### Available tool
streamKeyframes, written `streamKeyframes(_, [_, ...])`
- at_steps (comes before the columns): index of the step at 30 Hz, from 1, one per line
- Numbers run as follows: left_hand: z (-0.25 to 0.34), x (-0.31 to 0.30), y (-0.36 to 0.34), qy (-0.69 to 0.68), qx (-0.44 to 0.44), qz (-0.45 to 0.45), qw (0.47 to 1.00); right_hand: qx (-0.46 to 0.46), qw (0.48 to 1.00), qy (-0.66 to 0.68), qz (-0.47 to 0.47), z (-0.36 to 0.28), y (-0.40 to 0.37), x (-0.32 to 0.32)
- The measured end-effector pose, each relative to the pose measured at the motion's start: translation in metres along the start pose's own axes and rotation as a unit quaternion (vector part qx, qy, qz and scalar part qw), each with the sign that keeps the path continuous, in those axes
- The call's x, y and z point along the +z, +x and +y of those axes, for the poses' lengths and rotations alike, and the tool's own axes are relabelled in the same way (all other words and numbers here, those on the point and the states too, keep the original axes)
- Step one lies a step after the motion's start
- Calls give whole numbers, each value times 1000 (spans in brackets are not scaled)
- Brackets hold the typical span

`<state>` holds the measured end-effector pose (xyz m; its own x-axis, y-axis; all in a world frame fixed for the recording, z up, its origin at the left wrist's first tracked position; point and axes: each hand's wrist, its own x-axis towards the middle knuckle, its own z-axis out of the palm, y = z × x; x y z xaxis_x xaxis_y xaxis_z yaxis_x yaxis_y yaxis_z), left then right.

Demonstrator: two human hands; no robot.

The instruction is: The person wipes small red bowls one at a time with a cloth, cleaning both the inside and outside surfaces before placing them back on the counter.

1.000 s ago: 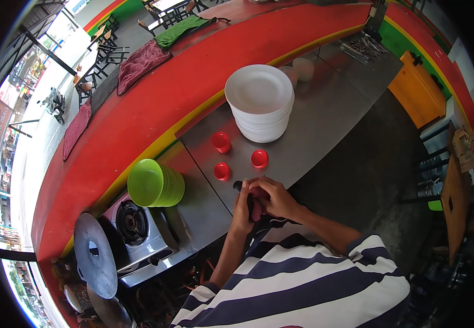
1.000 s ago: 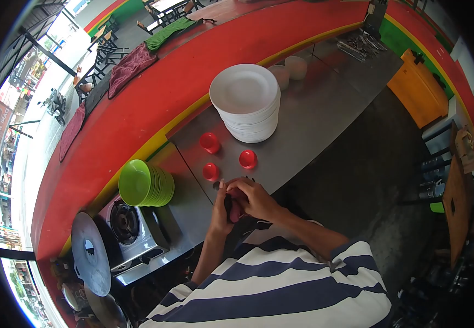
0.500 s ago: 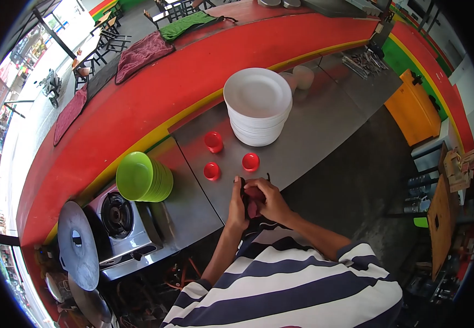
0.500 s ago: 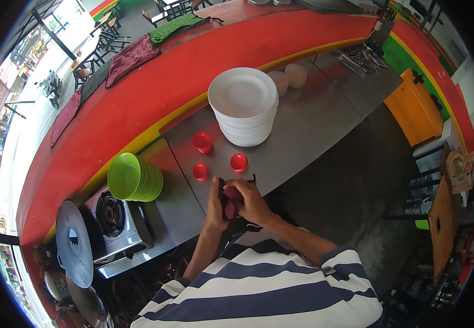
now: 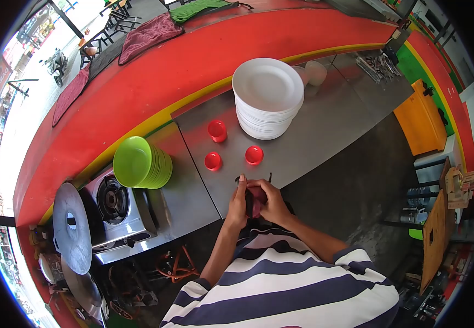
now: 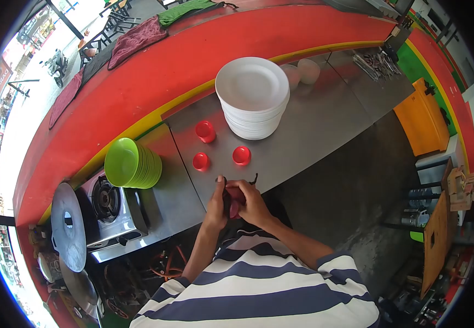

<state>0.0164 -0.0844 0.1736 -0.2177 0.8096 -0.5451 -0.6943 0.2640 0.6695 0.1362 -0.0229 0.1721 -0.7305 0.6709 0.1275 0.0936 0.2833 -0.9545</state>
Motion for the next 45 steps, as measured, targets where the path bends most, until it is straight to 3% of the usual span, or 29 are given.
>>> streamKeyframes(5, [-9,-6,0,66,2,14,998,50,997,19,-59,3,-9,3])
streamKeyframes(8, [6,-2,-9,13,-27,18,999,-16,996,1,-88,-15,-7,-5])
streamKeyframes(11, [-1,-1,-6,-20,-49,-10,999,8,995,-49,-81,-19,-8,-11])
streamKeyframes(15, [-5,-4,-6,-46,-64,-55,995,7,999,-48,-20,-13,-14,-12])
streamKeyframes(20, [-4,-2,-10,-25,2,-75,997,-8,996,-53,66,-15,-14,-7])
streamKeyframes(23, [5,1,-21,-31,38,-41,998,34,987,28,152,-3,-17,-1])
streamKeyframes(27, [17,-8,-32,-119,47,-17,992,53,914,284,285,2,-18,1])
streamKeyframes(32, [-5,-14,-26,-200,33,-25,979,-42,977,90,191,-37,-27,19])
streamKeyframes(34, [-5,-12,-28,-292,4,-34,956,-191,975,-35,107,-25,-24,17])
streamKeyframes(35, [-8,-15,-25,-304,38,-44,951,-265,957,-97,64,-21,-20,16])
streamKeyframes(37, [-12,-17,-22,-328,107,-66,936,-281,953,-98,58,-23,-24,21])
streamKeyframes(38, [-17,-17,-24,-330,95,-23,939,-282,954,-74,63,-16,-25,24])
streamKeyframes(40, [-8,-8,-36,-261,99,10,960,-282,955,-46,82,-10,-23,26])
streamKeyframes(42, [-11,-5,-39,-188,114,20,975,-222,964,-7,144,-9,-23,29])
streamKeyframes(45, [-12,4,-52,-14,157,105,982,-122,968,86,201,-14,-14,28])
